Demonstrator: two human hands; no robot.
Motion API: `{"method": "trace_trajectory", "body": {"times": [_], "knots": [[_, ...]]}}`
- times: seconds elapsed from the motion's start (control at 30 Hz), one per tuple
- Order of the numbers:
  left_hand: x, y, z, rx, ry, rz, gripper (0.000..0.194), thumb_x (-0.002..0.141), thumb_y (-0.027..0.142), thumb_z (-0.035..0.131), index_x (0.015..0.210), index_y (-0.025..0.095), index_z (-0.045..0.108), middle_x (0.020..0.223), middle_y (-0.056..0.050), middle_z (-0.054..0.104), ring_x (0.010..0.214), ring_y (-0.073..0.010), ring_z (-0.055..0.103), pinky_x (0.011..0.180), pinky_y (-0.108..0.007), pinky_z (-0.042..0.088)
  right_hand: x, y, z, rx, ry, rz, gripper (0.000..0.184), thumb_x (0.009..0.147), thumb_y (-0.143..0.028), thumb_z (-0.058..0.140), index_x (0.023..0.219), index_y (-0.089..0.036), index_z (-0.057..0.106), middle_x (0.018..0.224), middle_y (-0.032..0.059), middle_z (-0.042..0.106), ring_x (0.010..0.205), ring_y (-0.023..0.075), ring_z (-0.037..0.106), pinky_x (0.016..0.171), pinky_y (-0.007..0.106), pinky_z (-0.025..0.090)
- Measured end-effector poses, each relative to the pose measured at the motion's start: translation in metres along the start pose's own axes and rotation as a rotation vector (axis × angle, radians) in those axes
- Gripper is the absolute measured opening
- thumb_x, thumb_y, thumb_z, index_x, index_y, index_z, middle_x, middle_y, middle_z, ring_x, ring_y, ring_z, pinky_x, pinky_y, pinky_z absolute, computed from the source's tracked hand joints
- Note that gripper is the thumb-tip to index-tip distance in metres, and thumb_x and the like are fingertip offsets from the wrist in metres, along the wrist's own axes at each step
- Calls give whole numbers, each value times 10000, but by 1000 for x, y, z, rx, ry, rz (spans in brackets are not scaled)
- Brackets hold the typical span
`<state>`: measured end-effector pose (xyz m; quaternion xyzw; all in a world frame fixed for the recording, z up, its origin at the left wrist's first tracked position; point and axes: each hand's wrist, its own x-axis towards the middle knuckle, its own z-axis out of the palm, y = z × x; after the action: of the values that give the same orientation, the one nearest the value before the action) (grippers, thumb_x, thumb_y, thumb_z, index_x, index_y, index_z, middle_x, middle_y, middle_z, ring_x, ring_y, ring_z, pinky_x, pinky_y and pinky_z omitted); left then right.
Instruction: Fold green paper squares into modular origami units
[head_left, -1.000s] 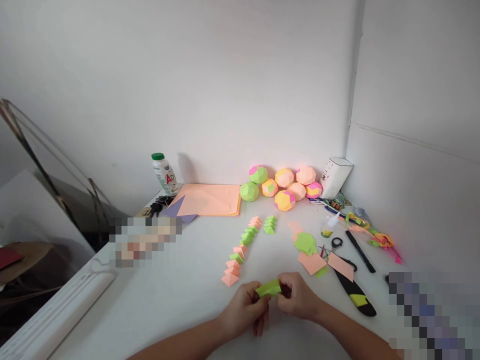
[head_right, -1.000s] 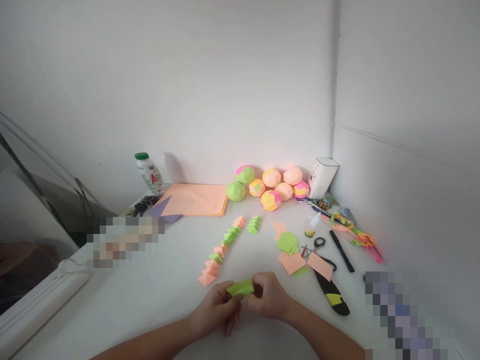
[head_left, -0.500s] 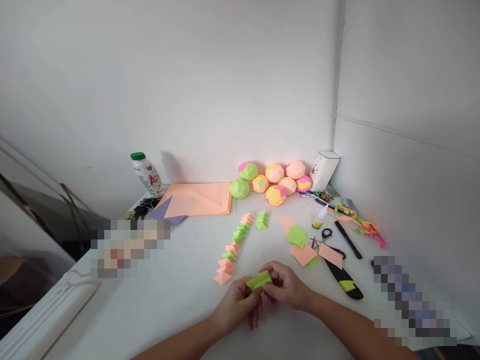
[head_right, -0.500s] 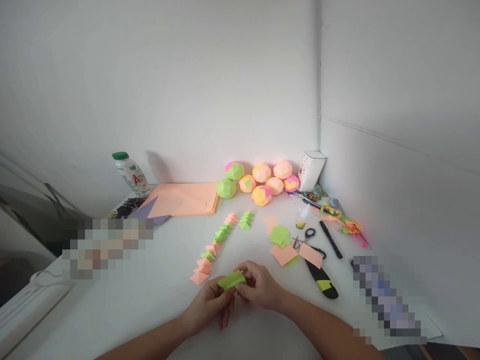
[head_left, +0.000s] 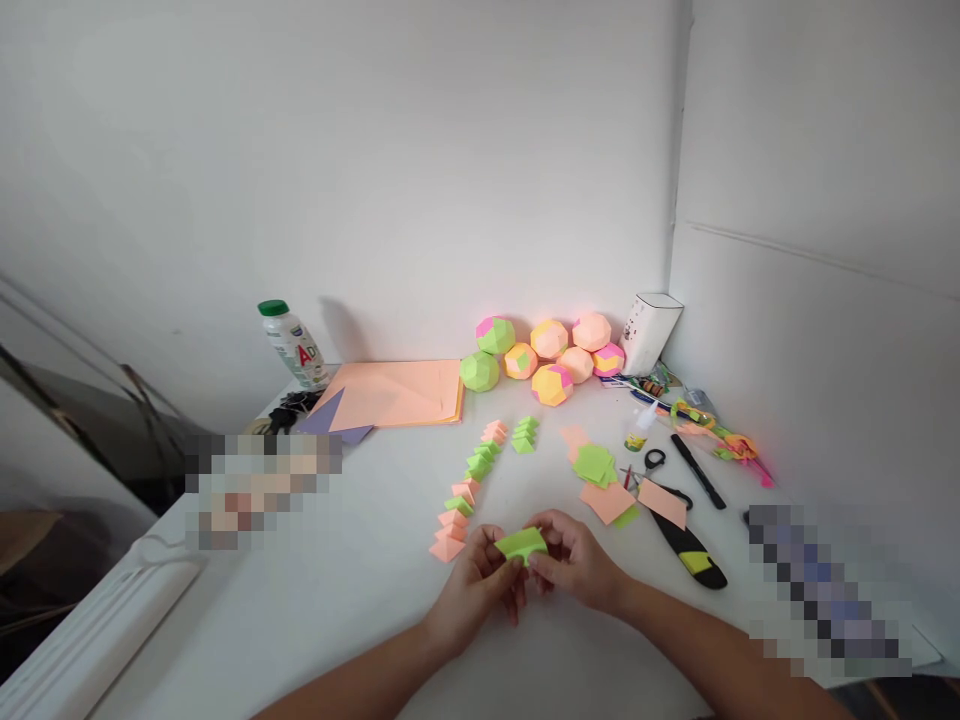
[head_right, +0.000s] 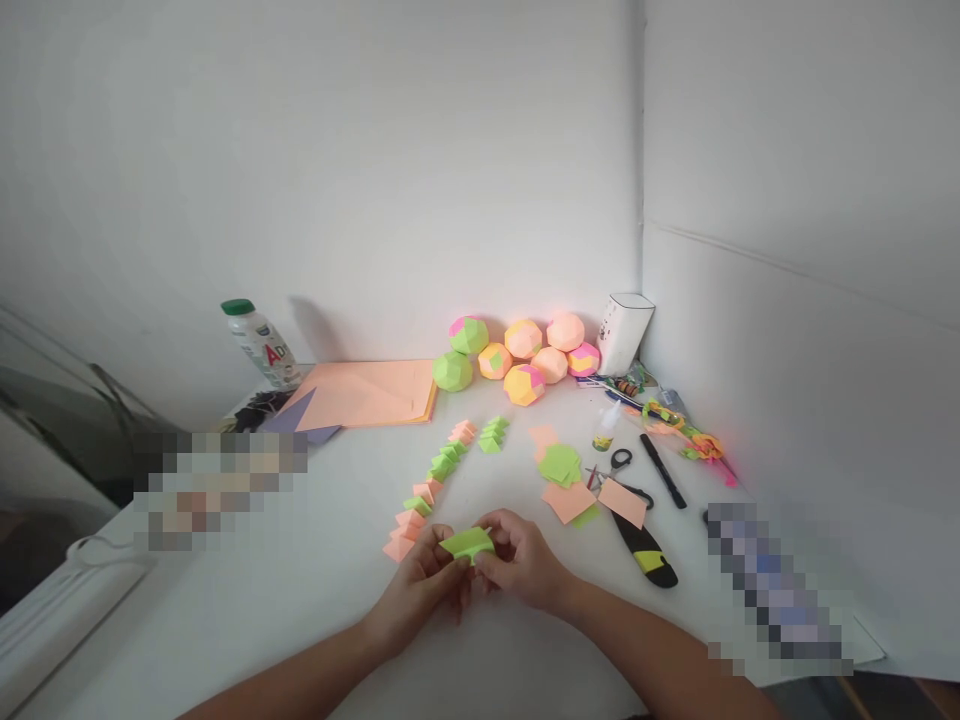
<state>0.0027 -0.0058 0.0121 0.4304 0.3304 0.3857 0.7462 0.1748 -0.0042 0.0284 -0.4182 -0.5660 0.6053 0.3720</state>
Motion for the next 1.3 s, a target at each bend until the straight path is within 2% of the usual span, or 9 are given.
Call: {"method": "trace_trajectory", "body": {"times": [0.17, 0.3, 0.43, 0.53, 0.7, 0.93, 1.13, 1.23, 1.3], "knots": [[2, -5, -1, -17, 12, 18, 387, 758, 373, 649, 824, 238, 293, 617, 84, 588, 368, -61, 486, 320, -158, 374, 1, 5, -4, -70, -21, 58, 267, 748, -195, 556, 986, -175, 438, 592, -69, 526, 445, 80, 480, 450, 210, 427], [3, -4, -1, -17, 40, 7, 381, 763, 341, 638, 806, 240, 273, 606, 89, 584, 346, -50, 463, 309, -146, 352, 1, 5, -15, -287, 66, -117, 274, 758, -138, 505, 1005, -197, 402, 587, -80, 450, 467, 87, 468, 464, 203, 403], [3, -1, -1, -36, 16, -11, 393, 767, 360, 636, 788, 245, 261, 595, 82, 599, 333, -60, 474, 291, -140, 340, 2, 1, -22, -496, 60, -461, 255, 758, -94, 470, 985, -208, 456, 990, 89, 544, 864, 184, 562, 669, 287, 477], [4, -3, -3, -59, -31, -11, 402, 771, 396, 639, 798, 251, 264, 590, 81, 611, 327, -76, 498, 278, -141, 356, 3, 1, -23, -617, -65, -569, 234, 766, -89, 474, 964, -199, 533, 1297, 140, 399, 1100, 232, 484, 851, 374, 457], [7, -9, -8, -74, -105, -31, 396, 788, 443, 616, 795, 254, 268, 558, 72, 618, 311, -97, 518, 278, -161, 389, 6, 3, -20, -558, -35, -475, 108, 861, -221, 496, 887, -189, 595, 1246, 135, 474, 1047, 215, 532, 843, 364, 481], [2, -1, -5, 85, -122, 2, 343, 815, 506, 548, 919, 182, 509, 631, 33, 534, 460, -91, 533, 411, -204, 456, 5, -6, -15, -435, 26, -368, 225, 829, -346, 580, 688, -171, 589, 745, 46, 566, 693, 155, 555, 640, 272, 469], [-3, 10, -2, 253, -172, 63, 416, 804, 566, 502, 882, 178, 634, 1073, -68, 495, 485, -50, 492, 420, -220, 427, 3, -9, -11, -486, 82, -239, 226, 774, -380, 623, 696, -169, 600, 664, 6, 553, 630, 142, 513, 605, 256, 416], [-2, 6, -3, 242, -175, 41, 392, 816, 548, 503, 850, 170, 600, 907, -38, 560, 415, -30, 435, 380, -196, 342, 3, -6, -11, -452, 85, -184, 221, 753, -380, 637, 702, -169, 598, 658, 1, 549, 630, 140, 499, 587, 247, 402], [0, 0, -5, 192, -138, -2, 369, 811, 546, 518, 825, 177, 536, 584, 49, 514, 348, -34, 362, 356, -176, 281, 3, -4, -12, -416, 90, -142, 242, 745, -388, 643, 672, -167, 577, 631, -8, 522, 610, 133, 471, 558, 238, 381]]}}
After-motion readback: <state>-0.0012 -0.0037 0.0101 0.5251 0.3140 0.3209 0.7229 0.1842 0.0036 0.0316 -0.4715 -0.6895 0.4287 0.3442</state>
